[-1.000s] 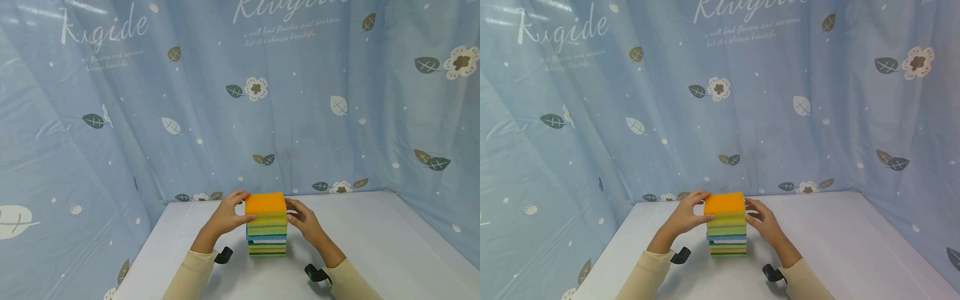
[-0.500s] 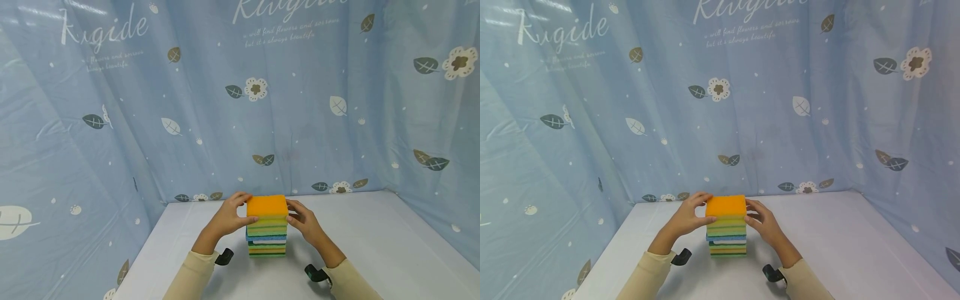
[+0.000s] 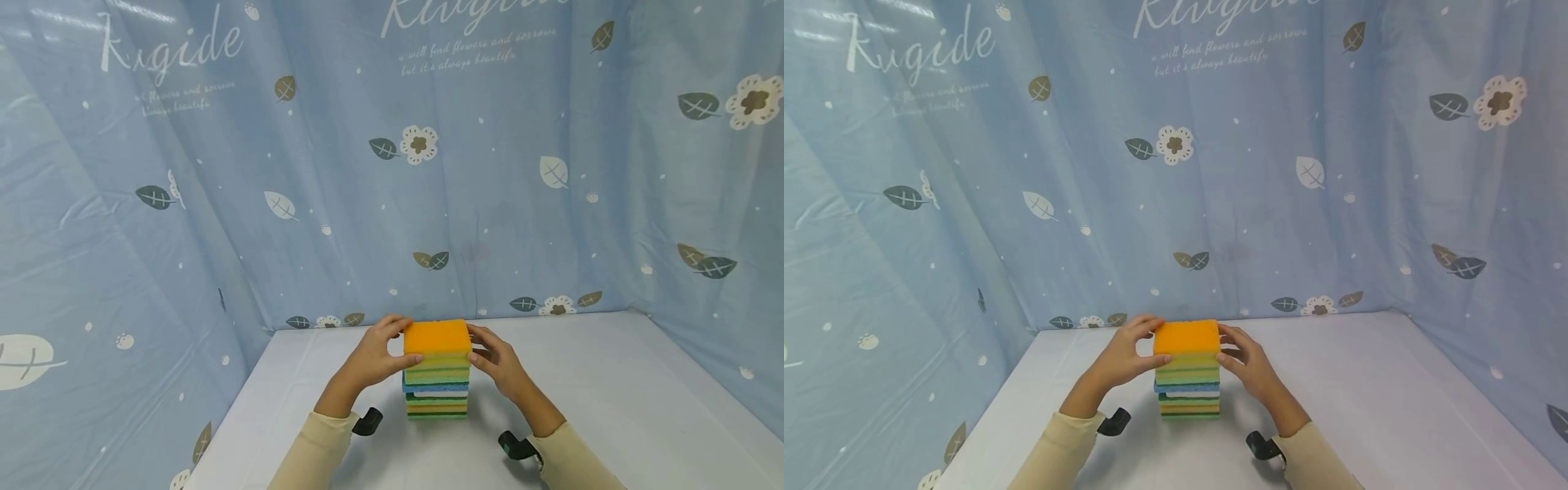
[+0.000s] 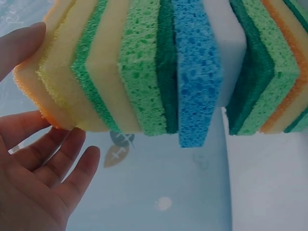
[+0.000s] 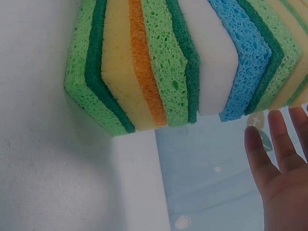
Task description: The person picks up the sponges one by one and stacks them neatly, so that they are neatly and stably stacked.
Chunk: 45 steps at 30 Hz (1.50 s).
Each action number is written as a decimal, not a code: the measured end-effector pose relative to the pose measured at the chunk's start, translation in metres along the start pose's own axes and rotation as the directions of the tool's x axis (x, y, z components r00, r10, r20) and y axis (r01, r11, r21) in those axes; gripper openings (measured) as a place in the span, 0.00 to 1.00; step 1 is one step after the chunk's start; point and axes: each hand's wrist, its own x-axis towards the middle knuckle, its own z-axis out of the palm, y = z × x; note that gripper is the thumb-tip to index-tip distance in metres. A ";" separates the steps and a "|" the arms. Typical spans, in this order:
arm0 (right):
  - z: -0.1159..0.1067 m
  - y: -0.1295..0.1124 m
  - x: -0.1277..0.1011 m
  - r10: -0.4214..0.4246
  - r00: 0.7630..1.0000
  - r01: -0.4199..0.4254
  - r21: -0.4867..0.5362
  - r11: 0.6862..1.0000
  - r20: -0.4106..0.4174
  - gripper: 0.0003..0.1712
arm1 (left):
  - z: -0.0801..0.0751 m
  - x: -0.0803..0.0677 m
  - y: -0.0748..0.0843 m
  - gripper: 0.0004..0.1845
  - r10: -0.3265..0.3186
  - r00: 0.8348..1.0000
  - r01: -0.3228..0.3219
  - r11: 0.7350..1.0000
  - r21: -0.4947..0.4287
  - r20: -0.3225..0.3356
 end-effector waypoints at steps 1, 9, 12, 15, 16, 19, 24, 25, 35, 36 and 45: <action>0.000 0.001 0.000 -0.002 1.000 0.002 -0.004 1.000 -0.002 0.29 | 0.001 0.000 0.000 0.41 -0.001 1.000 0.001 1.000 0.001 0.002; -0.002 0.003 0.000 0.020 1.000 -0.020 0.010 1.000 0.001 0.32 | 0.005 0.000 -0.004 0.41 0.003 1.000 -0.003 1.000 0.000 0.008; -0.002 0.004 0.001 0.044 0.999 -0.044 -0.011 0.999 -0.005 0.35 | 0.005 0.000 -0.005 0.42 0.011 1.000 -0.011 0.999 -0.034 0.012; -0.001 0.003 0.002 0.054 0.998 -0.054 -0.042 0.998 -0.009 0.36 | 0.005 0.000 -0.007 0.44 0.009 1.000 -0.007 0.998 -0.066 0.018; -0.001 0.002 0.002 0.057 0.998 -0.057 -0.046 0.997 -0.010 0.36 | 0.006 0.001 -0.008 0.44 0.006 1.000 -0.005 0.997 -0.075 0.020; -0.001 0.000 0.003 0.058 0.998 -0.058 -0.047 0.997 -0.007 0.36 | 0.006 0.001 -0.008 0.45 -0.007 1.000 0.008 0.996 -0.093 0.020; -0.003 -0.003 0.004 0.059 0.998 -0.059 -0.049 0.997 -0.002 0.36 | 0.006 0.002 -0.008 0.44 -0.003 1.000 0.005 0.994 -0.109 0.017; -0.003 -0.002 0.004 0.060 0.998 -0.060 -0.047 0.997 -0.002 0.36 | 0.006 0.002 -0.008 0.45 -0.003 1.000 0.005 0.995 -0.102 0.018; 0.003 0.009 0.003 0.084 0.996 -0.084 -0.007 0.996 0.000 0.34 | 0.009 -0.006 -0.017 0.44 0.017 1.000 -0.020 0.989 -0.145 -0.020; 0.004 0.009 0.002 0.081 0.997 -0.080 -0.009 0.997 0.002 0.34 | 0.010 -0.007 -0.018 0.44 0.016 1.000 -0.020 0.988 -0.155 -0.024; 0.004 0.011 -0.002 0.090 0.996 -0.090 -0.005 0.996 0.002 0.32 | 0.015 -0.009 -0.018 0.46 0.003 0.999 -0.012 0.981 -0.194 -0.049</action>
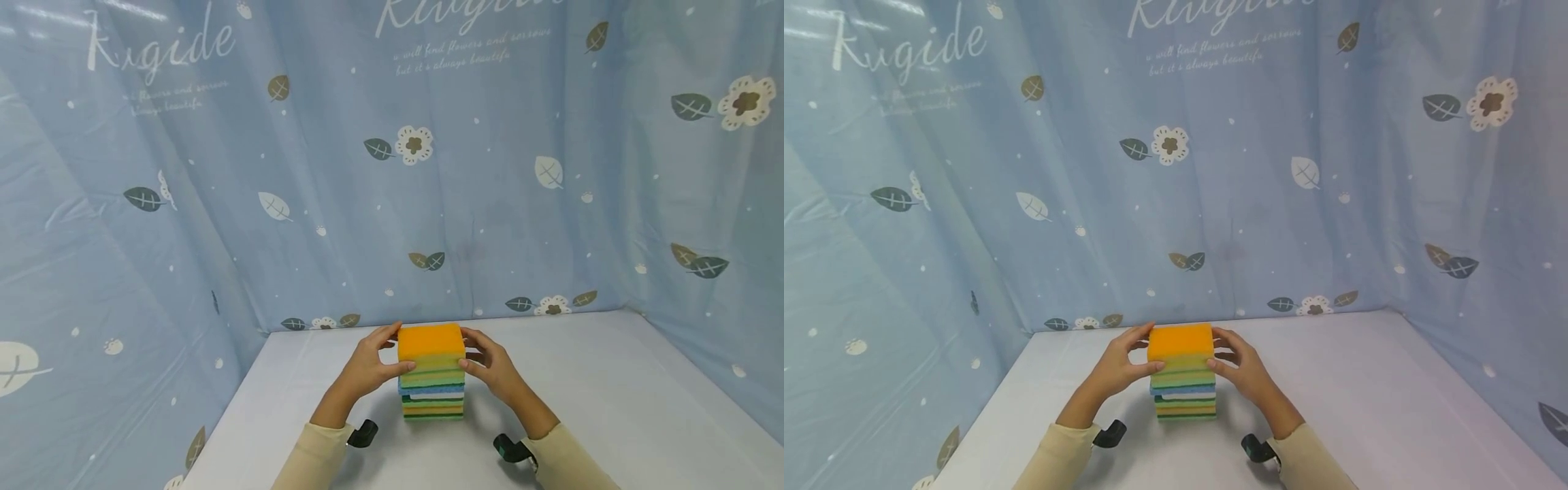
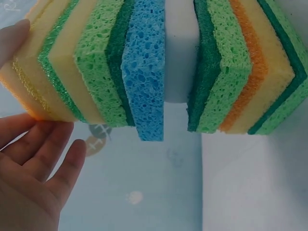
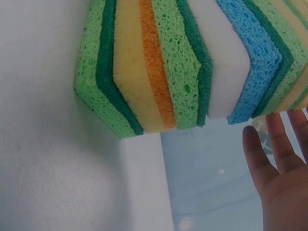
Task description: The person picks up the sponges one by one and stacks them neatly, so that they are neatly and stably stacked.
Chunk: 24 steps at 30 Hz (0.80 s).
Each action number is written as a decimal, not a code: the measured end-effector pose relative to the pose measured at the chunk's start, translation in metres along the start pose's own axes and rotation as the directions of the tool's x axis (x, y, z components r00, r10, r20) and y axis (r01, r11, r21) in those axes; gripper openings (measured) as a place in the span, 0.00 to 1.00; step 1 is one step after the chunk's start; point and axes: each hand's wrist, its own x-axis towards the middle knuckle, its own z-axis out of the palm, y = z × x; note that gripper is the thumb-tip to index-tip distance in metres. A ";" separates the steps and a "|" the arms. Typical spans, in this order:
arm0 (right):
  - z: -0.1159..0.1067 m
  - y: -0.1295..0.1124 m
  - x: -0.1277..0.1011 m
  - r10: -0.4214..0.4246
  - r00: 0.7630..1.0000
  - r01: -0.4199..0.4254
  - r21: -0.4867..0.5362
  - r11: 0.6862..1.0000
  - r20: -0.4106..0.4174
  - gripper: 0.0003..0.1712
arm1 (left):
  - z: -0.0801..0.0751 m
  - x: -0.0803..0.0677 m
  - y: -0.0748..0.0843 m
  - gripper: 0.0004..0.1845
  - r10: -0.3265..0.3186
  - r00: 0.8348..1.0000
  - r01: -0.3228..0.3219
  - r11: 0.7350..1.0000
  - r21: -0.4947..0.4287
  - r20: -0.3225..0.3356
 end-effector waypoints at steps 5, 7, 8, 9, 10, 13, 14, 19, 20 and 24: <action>-0.001 0.000 -0.002 0.002 1.000 -0.002 -0.004 1.000 0.002 0.32 | 0.002 -0.002 0.000 0.45 0.034 0.999 -0.034 0.999 0.016 0.000; -0.001 -0.001 -0.003 0.001 1.000 -0.001 -0.003 1.000 0.006 0.32 | 0.003 -0.003 -0.001 0.45 0.038 0.999 -0.038 0.999 0.019 0.001; -0.001 -0.002 -0.004 0.002 1.000 -0.002 -0.001 1.000 0.007 0.32 | 0.004 -0.003 -0.001 0.45 0.040 0.999 -0.040 0.999 0.019 0.003; -0.001 -0.002 -0.004 0.001 1.000 -0.001 0.002 1.000 0.008 0.32 | 0.004 -0.004 -0.001 0.45 0.040 0.999 -0.040 0.999 0.017 0.007; -0.002 -0.003 -0.005 0.001 1.000 -0.001 0.002 1.000 0.009 0.33 | 0.004 -0.004 -0.001 0.45 0.036 0.999 -0.036 0.999 0.017 0.010; -0.003 -0.004 -0.006 0.000 1.000 0.000 -0.004 1.000 0.014 0.33 | 0.004 -0.005 -0.001 0.46 0.032 0.999 -0.032 0.999 0.019 0.024; -0.004 -0.004 -0.007 0.001 1.000 -0.001 -0.007 1.000 0.015 0.33 | 0.004 -0.005 -0.001 0.47 0.027 0.999 -0.027 0.999 0.022 0.029; -0.009 -0.002 -0.009 0.004 1.000 -0.003 -0.037 0.999 0.015 0.35 | 0.001 -0.007 -0.001 0.48 -0.021 0.998 0.018 0.998 0.054 0.056; -0.010 -0.002 -0.009 0.007 1.000 -0.006 -0.038 0.999 0.013 0.36 | 0.000 -0.007 -0.002 0.49 -0.028 0.998 0.024 0.998 0.063 0.060; -0.018 -0.002 -0.011 0.028 0.999 -0.027 -0.067 0.997 0.017 0.39 | -0.006 -0.011 -0.006 0.50 -0.054 0.996 0.047 0.994 0.095 0.066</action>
